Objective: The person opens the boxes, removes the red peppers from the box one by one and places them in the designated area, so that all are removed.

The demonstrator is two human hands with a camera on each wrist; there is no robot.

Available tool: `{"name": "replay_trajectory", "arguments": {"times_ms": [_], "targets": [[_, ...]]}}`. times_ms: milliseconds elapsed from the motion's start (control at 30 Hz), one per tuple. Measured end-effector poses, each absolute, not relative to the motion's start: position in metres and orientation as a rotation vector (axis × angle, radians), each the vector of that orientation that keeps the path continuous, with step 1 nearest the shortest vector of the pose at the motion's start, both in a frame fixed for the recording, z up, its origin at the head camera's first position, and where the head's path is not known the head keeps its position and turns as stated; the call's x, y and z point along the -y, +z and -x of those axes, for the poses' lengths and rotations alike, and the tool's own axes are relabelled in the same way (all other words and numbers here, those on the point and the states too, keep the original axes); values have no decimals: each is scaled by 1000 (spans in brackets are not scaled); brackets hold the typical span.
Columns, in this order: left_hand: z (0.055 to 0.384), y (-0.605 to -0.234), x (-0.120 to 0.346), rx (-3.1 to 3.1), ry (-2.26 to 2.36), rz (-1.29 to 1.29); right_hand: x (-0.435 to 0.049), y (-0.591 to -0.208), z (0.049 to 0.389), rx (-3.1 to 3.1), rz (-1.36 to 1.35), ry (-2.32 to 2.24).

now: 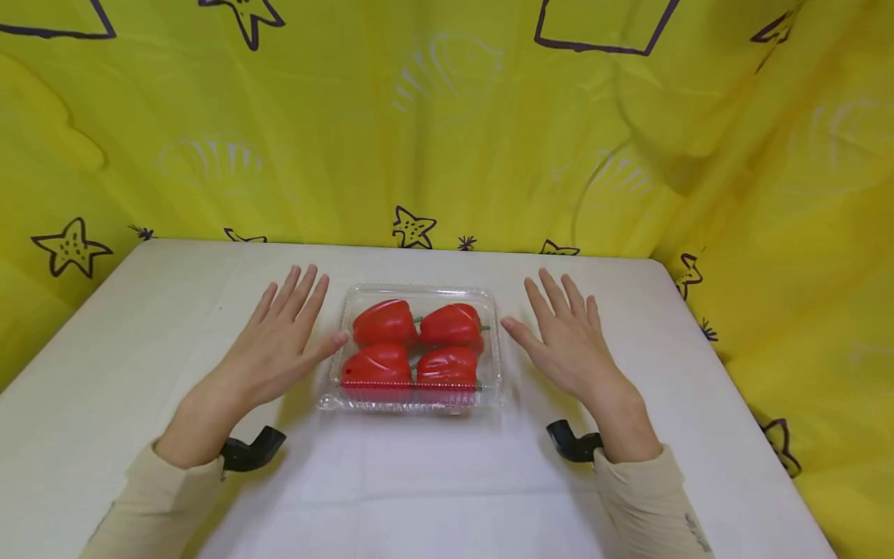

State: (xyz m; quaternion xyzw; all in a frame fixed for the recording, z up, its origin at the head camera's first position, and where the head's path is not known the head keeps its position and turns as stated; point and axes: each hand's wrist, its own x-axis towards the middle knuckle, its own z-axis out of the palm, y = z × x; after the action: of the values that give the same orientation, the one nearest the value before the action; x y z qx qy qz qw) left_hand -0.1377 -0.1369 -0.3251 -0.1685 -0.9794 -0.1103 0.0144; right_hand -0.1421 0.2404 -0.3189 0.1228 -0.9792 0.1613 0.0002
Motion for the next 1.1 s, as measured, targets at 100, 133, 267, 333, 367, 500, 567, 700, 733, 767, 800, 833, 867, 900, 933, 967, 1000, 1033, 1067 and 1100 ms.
{"name": "replay_trajectory", "arguments": {"times_ms": [100,133,267,333,367,500,567,700,733,767,800,833,867,900,933,967,1000,1033,1067,1100], "targets": [[136,-325,135,3045,-354,549,-239,-319,141,3076,-392,517],[135,-325,134,3042,-357,558,-239,-318,141,3076,-395,517],[134,-321,130,3020,-350,609,-240,-317,138,3054,-411,564],[133,-318,126,3000,-338,647,-241,-317,136,3037,-423,614],[133,-316,124,2990,-328,669,-242,-318,136,3030,-430,641],[131,-309,110,2962,-304,754,-242,-321,133,3001,-465,717],[128,-307,103,2949,-306,798,-241,-322,131,2987,-476,752],[124,-308,90,2890,-322,900,-240,-323,124,2970,-468,840],[123,-309,88,2876,-323,923,-241,-324,122,2966,-464,868],[122,-310,85,2860,-321,945,-241,-324,121,2962,-457,890],[121,-311,82,2845,-321,965,-242,-324,119,2955,-453,918],[121,-312,80,2835,-323,982,-242,-325,117,2946,-450,954],[120,-313,78,2823,-324,999,-243,-325,116,2937,-446,989],[120,-314,76,2806,-325,1016,-243,-326,115,2925,-444,1022],[119,-315,74,2792,-327,1031,-243,-327,114,2917,-443,1054],[119,-316,72,2778,-326,1046,-243,-327,113,2910,-441,1082],[119,-316,70,2761,-326,1065,-243,-328,112,2905,-437,1117],[119,-316,67,2750,-322,1082,-243,-329,112,2905,-429,1147],[118,-316,65,2743,-318,1098,-243,-329,110,2910,-421,1169],[117,-316,62,2737,-315,1117,-242,-330,109,2919,-411,1183]]}}
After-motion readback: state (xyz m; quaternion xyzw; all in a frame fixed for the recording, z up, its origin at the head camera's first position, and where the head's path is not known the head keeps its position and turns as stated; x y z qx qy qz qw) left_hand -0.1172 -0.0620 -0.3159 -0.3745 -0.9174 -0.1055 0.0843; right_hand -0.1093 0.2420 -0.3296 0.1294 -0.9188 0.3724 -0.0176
